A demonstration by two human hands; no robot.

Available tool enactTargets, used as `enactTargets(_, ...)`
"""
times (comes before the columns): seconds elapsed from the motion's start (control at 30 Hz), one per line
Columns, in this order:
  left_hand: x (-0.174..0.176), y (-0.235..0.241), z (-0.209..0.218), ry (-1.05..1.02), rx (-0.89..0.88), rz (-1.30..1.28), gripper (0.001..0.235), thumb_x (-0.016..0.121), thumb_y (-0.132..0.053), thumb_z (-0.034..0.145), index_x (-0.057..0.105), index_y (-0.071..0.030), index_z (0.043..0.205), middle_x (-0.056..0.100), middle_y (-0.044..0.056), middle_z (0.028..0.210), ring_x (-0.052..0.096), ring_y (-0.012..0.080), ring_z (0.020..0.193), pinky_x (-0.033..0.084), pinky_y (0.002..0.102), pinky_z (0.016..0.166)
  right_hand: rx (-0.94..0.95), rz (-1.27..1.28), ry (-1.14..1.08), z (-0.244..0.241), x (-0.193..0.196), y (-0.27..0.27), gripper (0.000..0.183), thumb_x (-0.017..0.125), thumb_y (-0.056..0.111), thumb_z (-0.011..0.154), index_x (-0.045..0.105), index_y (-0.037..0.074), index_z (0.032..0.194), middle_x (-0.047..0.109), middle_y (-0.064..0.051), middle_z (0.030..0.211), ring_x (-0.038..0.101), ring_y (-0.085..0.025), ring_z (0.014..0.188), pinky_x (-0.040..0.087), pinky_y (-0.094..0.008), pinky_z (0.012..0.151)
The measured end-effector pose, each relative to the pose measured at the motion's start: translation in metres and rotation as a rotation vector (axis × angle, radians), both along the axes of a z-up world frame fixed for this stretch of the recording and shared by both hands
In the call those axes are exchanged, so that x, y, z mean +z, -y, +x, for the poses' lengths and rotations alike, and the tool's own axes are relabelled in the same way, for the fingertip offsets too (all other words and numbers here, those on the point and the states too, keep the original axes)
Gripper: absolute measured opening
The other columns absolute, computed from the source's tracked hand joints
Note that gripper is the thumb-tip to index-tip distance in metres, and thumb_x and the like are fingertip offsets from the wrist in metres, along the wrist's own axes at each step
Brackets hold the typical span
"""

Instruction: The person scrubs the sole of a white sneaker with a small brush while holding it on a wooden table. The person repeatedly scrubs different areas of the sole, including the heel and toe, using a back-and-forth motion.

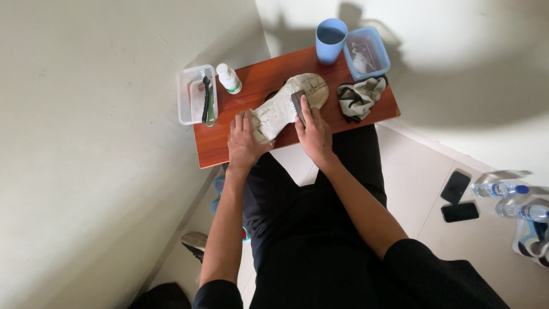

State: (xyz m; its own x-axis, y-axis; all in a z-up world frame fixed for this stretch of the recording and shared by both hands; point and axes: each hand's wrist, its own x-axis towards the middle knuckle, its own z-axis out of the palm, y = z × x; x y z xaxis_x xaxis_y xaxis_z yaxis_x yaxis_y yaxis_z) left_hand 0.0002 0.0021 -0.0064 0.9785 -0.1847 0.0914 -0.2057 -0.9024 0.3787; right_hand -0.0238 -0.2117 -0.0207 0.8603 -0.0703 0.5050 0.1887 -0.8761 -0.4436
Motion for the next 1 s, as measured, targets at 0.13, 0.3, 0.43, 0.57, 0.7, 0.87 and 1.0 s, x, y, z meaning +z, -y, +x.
enactTargets(0.13,0.003,0.0,0.001,-0.014,0.004,-0.019,0.113,0.091,-0.047,0.056,0.04,-0.008,0.149,0.04,0.006,0.143,0.047,0.0354,0.132,0.054,0.051,0.103,0.099,0.056,-0.039,-0.009,-0.005,-0.016,0.06,0.057,0.031,0.104,0.04,0.015,0.159,0.064,-0.014,0.095,0.071,-0.031,0.074,0.058,-0.039,0.06)
enactTargets(0.3,0.003,-0.002,-0.001,-0.018,-0.015,-0.035,0.114,0.092,-0.046,0.057,0.038,-0.008,0.149,0.04,0.007,0.143,0.047,0.0363,0.133,0.053,0.052,0.105,0.258,0.038,-0.08,-0.006,-0.008,-0.017,0.059,0.054,0.039,0.106,0.039,0.026,0.161,0.064,-0.005,0.092,0.069,-0.02,0.072,0.057,-0.029,0.059)
enactTargets(0.43,0.0,-0.001,-0.001,-0.004,-0.003,-0.055,0.113,0.093,-0.044,0.056,0.04,-0.008,0.149,0.042,0.008,0.143,0.048,0.037,0.132,0.053,0.053,0.104,0.104,0.051,-0.072,0.001,-0.004,0.0,0.058,0.055,0.031,0.106,0.039,0.017,0.16,0.065,-0.015,0.1,0.072,-0.032,0.079,0.059,-0.04,0.062)
enactTargets(0.57,-0.001,0.0,0.002,-0.004,-0.006,-0.037,0.113,0.092,-0.046,0.055,0.04,-0.007,0.148,0.041,0.008,0.143,0.048,0.0372,0.132,0.053,0.052,0.104,0.11,0.063,-0.003,-0.003,-0.008,-0.01,0.059,0.057,0.027,0.103,0.041,0.014,0.159,0.061,-0.012,0.093,0.069,-0.03,0.072,0.057,-0.038,0.059)
enactTargets(0.7,0.006,0.001,-0.001,-0.032,0.003,-0.02,0.113,0.092,-0.045,0.055,0.04,-0.008,0.149,0.04,0.007,0.144,0.048,0.0362,0.132,0.053,0.052,0.105,0.24,-0.018,0.02,-0.014,-0.008,-0.029,0.059,0.058,0.037,0.101,0.045,0.024,0.157,0.06,-0.004,0.091,0.069,-0.022,0.072,0.058,-0.032,0.059)
enactTargets(0.87,0.003,0.0,-0.001,-0.031,0.006,-0.021,0.114,0.091,-0.047,0.056,0.039,-0.007,0.149,0.04,0.008,0.144,0.047,0.036,0.132,0.053,0.051,0.104,0.122,-0.032,0.037,0.001,-0.004,-0.002,0.057,0.055,0.034,0.104,0.044,0.018,0.158,0.062,-0.009,0.092,0.069,-0.026,0.07,0.058,-0.035,0.059)
enactTargets(1.0,0.002,0.002,0.001,-0.056,0.028,-0.016,0.115,0.091,-0.049,0.055,0.04,-0.008,0.15,0.04,0.006,0.144,0.047,0.0344,0.133,0.054,0.05,0.105,0.029,0.0,0.011,0.001,0.0,-0.002,0.056,0.055,0.027,0.105,0.043,0.013,0.158,0.06,-0.012,0.093,0.069,-0.029,0.068,0.057,-0.037,0.058)
